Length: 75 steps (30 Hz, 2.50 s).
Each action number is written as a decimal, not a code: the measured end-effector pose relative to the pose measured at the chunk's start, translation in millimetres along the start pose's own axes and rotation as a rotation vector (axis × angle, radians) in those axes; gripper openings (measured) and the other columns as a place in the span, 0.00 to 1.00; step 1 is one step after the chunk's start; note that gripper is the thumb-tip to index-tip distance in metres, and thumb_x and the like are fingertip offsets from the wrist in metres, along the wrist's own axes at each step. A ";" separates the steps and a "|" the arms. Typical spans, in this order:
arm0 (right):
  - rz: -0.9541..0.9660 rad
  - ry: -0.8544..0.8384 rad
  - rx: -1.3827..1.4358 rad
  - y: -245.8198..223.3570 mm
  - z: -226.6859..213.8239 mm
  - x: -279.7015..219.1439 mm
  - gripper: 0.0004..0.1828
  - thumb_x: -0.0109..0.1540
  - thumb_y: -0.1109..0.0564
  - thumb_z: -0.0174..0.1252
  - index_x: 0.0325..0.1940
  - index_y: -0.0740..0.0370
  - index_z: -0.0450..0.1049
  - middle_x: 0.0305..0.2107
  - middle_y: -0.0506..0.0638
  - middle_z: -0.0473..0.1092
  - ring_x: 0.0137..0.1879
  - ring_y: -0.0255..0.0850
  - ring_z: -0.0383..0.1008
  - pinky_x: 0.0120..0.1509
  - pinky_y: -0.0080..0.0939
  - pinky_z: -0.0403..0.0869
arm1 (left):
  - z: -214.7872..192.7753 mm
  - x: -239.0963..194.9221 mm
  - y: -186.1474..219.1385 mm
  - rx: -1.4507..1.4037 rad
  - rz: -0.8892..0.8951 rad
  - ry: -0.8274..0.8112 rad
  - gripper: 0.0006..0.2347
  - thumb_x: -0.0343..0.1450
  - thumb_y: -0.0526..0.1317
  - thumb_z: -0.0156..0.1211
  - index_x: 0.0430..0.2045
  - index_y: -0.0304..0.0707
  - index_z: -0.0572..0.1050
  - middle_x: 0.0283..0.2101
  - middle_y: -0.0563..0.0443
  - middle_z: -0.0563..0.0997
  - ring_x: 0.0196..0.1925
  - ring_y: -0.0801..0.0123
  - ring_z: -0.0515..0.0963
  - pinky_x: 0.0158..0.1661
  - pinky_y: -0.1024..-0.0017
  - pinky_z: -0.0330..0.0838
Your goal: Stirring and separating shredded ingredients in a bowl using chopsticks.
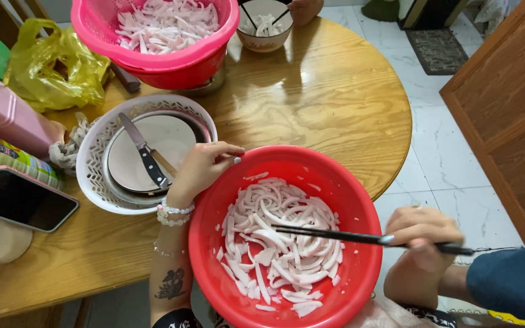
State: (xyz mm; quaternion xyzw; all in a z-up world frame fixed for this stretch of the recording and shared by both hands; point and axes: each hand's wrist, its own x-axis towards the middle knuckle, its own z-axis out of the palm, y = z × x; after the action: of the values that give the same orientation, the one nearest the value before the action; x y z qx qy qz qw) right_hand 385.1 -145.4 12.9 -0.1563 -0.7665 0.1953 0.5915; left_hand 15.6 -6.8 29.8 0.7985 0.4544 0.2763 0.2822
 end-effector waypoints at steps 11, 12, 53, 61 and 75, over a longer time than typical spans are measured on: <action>0.144 -0.026 -0.527 0.0 15.4 20.5 0.15 0.62 0.61 0.50 0.21 0.65 0.71 0.15 0.52 0.68 0.17 0.46 0.66 0.24 0.38 0.67 | -0.2 -0.1 0.2 -0.048 0.021 0.017 0.09 0.68 0.31 0.59 0.39 0.39 0.82 0.37 0.47 0.85 0.35 0.60 0.84 0.37 0.69 0.78; 0.143 -0.078 -0.482 1.8 18.9 22.1 0.14 0.61 0.62 0.53 0.20 0.61 0.72 0.14 0.52 0.67 0.15 0.50 0.65 0.20 0.41 0.68 | -0.6 -0.9 1.4 -0.076 0.019 0.032 0.09 0.68 0.30 0.60 0.38 0.40 0.83 0.35 0.42 0.84 0.35 0.49 0.84 0.37 0.62 0.80; 0.233 -0.585 -0.169 -6.1 46.0 56.4 0.08 0.63 0.60 0.53 0.40 0.65 0.76 0.33 0.56 0.74 0.35 0.49 0.77 0.40 0.44 0.77 | 0.5 -1.9 -1.1 -0.019 0.056 0.023 0.10 0.68 0.30 0.58 0.40 0.39 0.81 0.38 0.48 0.84 0.37 0.60 0.84 0.39 0.69 0.77; 0.141 -0.851 0.184 -24.7 24.6 65.8 0.11 0.66 0.61 0.50 0.46 0.73 0.72 0.34 0.61 0.72 0.35 0.55 0.71 0.40 0.49 0.72 | 1.0 -2.5 -0.5 0.042 0.082 0.020 0.11 0.69 0.30 0.54 0.41 0.37 0.80 0.39 0.52 0.85 0.37 0.69 0.82 0.38 0.73 0.76; 0.245 -0.449 -0.378 -25.6 3.3 26.7 0.08 0.62 0.62 0.49 0.35 0.68 0.73 0.30 0.53 0.75 0.32 0.48 0.75 0.40 0.42 0.75 | 2.4 -3.1 -2.7 0.079 0.101 0.035 0.10 0.69 0.30 0.57 0.42 0.37 0.80 0.40 0.51 0.84 0.36 0.69 0.83 0.38 0.74 0.77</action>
State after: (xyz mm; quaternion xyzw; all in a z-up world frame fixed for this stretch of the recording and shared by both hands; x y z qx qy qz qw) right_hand 375.0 -155.5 47.1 -0.3075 -0.8761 0.1487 0.3402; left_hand 14.4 -8.9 25.7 0.8260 0.4289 0.2858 0.2282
